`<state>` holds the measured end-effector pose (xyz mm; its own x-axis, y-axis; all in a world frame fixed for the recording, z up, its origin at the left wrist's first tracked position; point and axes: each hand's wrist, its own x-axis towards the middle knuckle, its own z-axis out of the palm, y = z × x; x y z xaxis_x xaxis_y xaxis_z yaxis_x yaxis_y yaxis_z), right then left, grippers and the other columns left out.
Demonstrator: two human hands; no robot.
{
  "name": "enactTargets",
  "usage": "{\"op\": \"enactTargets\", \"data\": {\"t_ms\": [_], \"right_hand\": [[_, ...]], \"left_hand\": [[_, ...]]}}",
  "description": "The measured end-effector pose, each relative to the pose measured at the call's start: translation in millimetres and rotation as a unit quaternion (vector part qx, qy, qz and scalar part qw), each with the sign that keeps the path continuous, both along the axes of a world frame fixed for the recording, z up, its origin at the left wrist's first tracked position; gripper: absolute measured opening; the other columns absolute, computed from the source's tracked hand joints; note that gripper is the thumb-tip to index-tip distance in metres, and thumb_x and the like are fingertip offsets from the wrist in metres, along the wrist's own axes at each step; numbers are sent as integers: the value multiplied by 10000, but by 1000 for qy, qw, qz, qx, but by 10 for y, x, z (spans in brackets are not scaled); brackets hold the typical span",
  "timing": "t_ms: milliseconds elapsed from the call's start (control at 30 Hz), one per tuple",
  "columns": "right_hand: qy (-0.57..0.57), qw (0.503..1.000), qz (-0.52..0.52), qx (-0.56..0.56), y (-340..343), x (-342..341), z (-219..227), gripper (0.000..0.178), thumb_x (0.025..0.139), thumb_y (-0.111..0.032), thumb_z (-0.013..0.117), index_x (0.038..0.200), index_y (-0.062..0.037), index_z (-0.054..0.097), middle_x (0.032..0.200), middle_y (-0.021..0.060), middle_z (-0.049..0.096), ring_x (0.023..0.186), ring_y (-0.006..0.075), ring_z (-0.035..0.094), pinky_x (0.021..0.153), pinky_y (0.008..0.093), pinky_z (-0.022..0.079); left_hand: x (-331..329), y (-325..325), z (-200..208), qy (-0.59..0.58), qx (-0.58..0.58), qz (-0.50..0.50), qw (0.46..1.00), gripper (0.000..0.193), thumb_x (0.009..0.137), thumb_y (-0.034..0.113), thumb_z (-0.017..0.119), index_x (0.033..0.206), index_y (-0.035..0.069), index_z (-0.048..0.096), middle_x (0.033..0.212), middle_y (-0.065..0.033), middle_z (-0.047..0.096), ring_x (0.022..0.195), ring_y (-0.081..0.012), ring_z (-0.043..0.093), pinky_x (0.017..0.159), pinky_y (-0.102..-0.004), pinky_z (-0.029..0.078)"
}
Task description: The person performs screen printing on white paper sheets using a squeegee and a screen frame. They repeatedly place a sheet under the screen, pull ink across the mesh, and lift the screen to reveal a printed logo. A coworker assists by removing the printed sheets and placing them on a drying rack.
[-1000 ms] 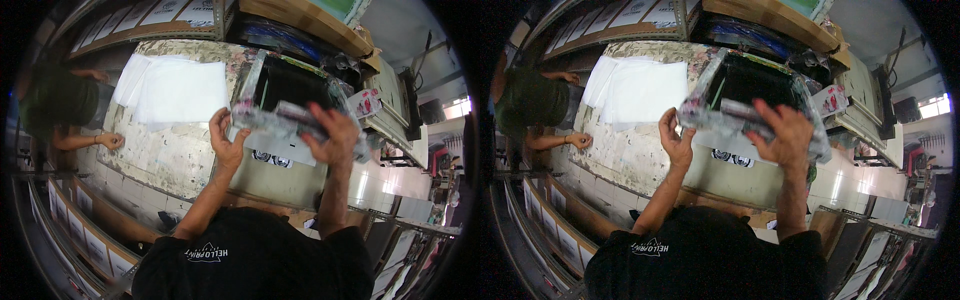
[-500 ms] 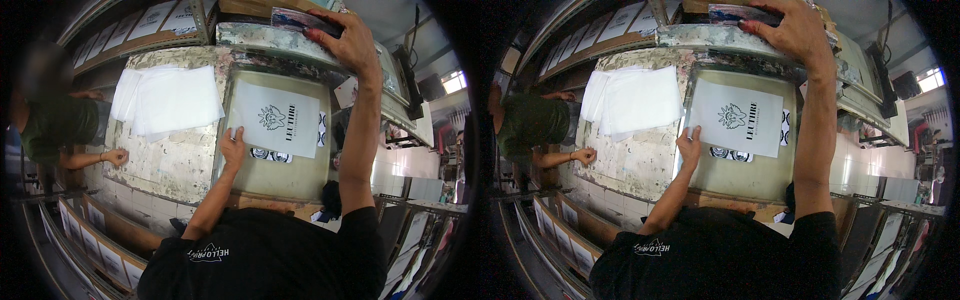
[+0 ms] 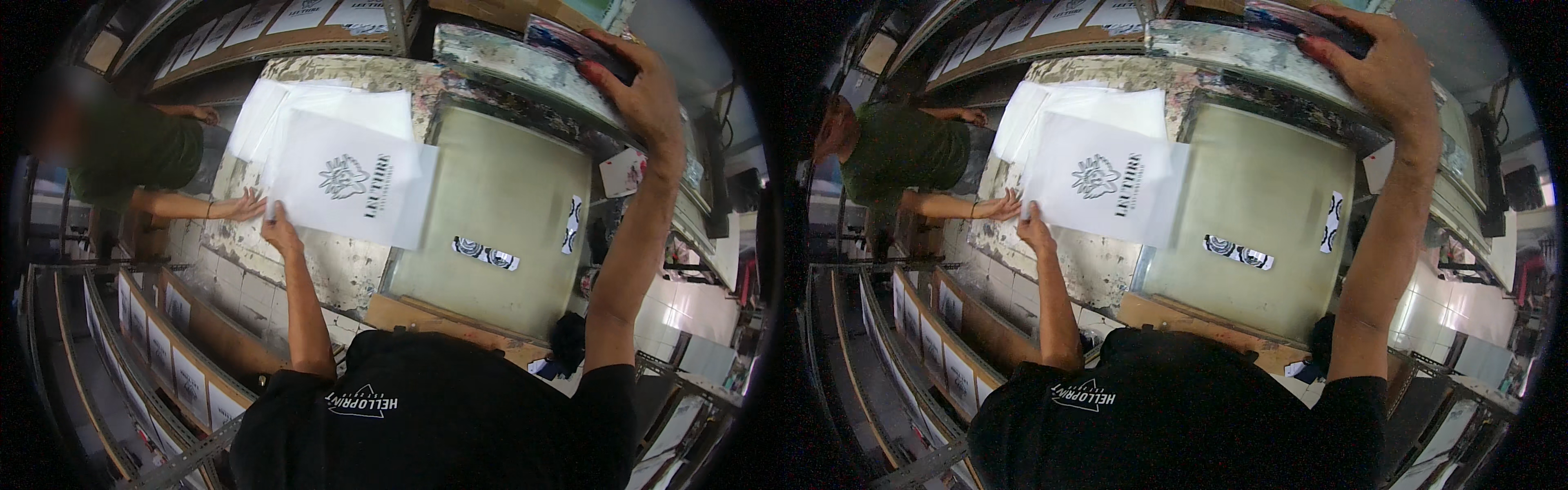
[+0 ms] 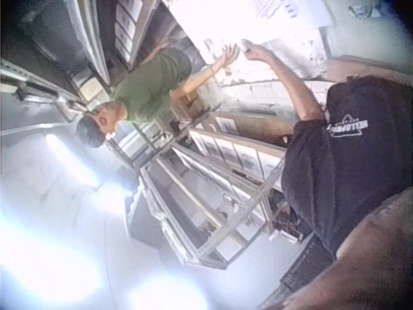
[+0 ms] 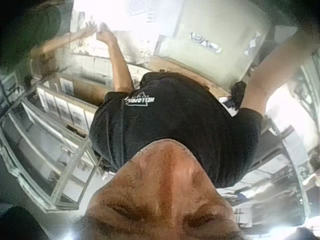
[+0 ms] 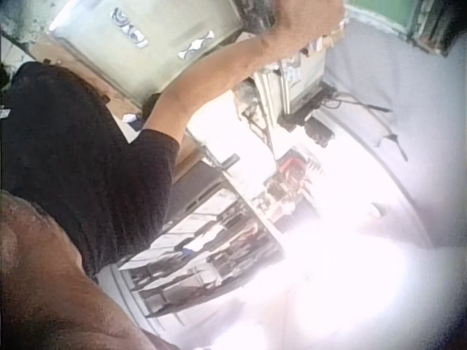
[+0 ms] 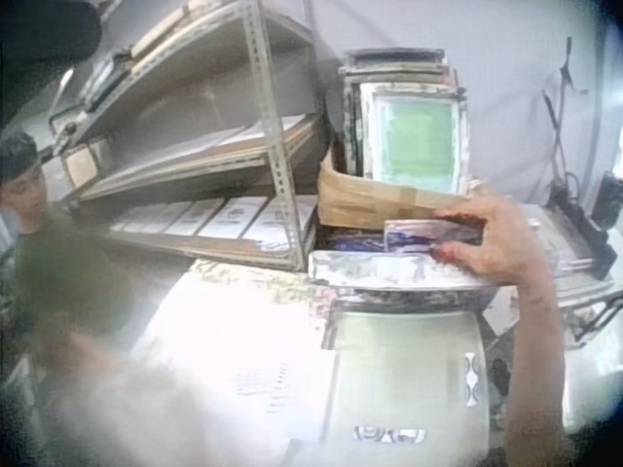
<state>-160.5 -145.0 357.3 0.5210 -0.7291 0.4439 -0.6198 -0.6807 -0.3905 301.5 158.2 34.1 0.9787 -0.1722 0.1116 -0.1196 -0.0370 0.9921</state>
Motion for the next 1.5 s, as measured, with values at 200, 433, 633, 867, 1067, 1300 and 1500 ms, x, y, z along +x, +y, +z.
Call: {"op": "enactTargets", "data": {"t_ms": [200, 433, 633, 867, 1067, 1300, 1500], "right_hand": [[28, 999, -14, -36, 19, -17, -6, 471, 828, -274, 786, 1240, -71, 682, 1141, 141, 714, 1018, 232, 661, 934, 337, 475], [27, 993, -3, -114, -116, -52, -76, 523, 766, -521, 789, 1189, -219, 731, 976, 132, 744, 858, 279, 706, 796, 387, 532], [-1, 994, 0, -106, -107, -69, -105, 478, 786, -471, 787, 1179, -204, 732, 982, 160, 734, 905, 307, 701, 817, 394, 528], [-12, 999, 18, -40, -212, -87, -121, 494, 779, -488, 782, 1179, -203, 730, 1036, 162, 720, 937, 302, 694, 827, 387, 525], [38, 998, -21, -41, 25, 0, 7, 470, 823, -342, 777, 1237, -134, 697, 1169, 132, 707, 1046, 238, 661, 938, 334, 479], [59, 991, -71, -98, 155, 88, 66, 507, 762, -413, 807, 1168, -122, 723, 1094, 152, 720, 1003, 297, 679, 903, 372, 504], [17, 999, -40, -33, 140, 99, 134, 538, 736, -452, 814, 1093, -55, 748, 1077, 155, 735, 1018, 284, 680, 935, 354, 500]], "left_hand": [[126, 56, -80, -164, 417, 279, 849, 996, 858, 587, 677, 1486, -43, 228, 1489, -240, 292, 1351, -406, 341, 1022, -610, 335], [-1312, -1088, -99, -434, 323, -97, 835, 464, 826, 419, 758, 1205, 165, 674, 1361, -129, 501, 1304, -344, 379, 997, -558, 262], [-1762, -1439, -372, -338, 313, -241, 854, 341, 726, 440, 809, 904, 150, 781, 1123, -61, 610, 1103, -270, 503, 921, -467, 332], [-1630, -1628, -404, -220, 170, -151, 949, 81, 773, 148, 780, 784, 86, 730, 901, -69, 680, 896, -279, 578, 796, -421, 412], [-1743, -1585, 145, -252, 123, -348, 895, 119, 783, 155, 774, 742, 61, 713, 1003, -77, 699, 1025, -274, 589, 905, -433, 404], [-2530, -1345, -65, -401, 370, -532, 647, 591, 925, 544, 561, 1396, 187, 567, 1572, -110, 353, 1477, -387, 235, 1160, -668, 112], [-3212, -1758, -373, -430, 258, -587, 635, 618, 921, 481, 583, 1454, 183, 490, 1602, -126, 293, 1491, -415, 168, 1172, -660, 68]]}}
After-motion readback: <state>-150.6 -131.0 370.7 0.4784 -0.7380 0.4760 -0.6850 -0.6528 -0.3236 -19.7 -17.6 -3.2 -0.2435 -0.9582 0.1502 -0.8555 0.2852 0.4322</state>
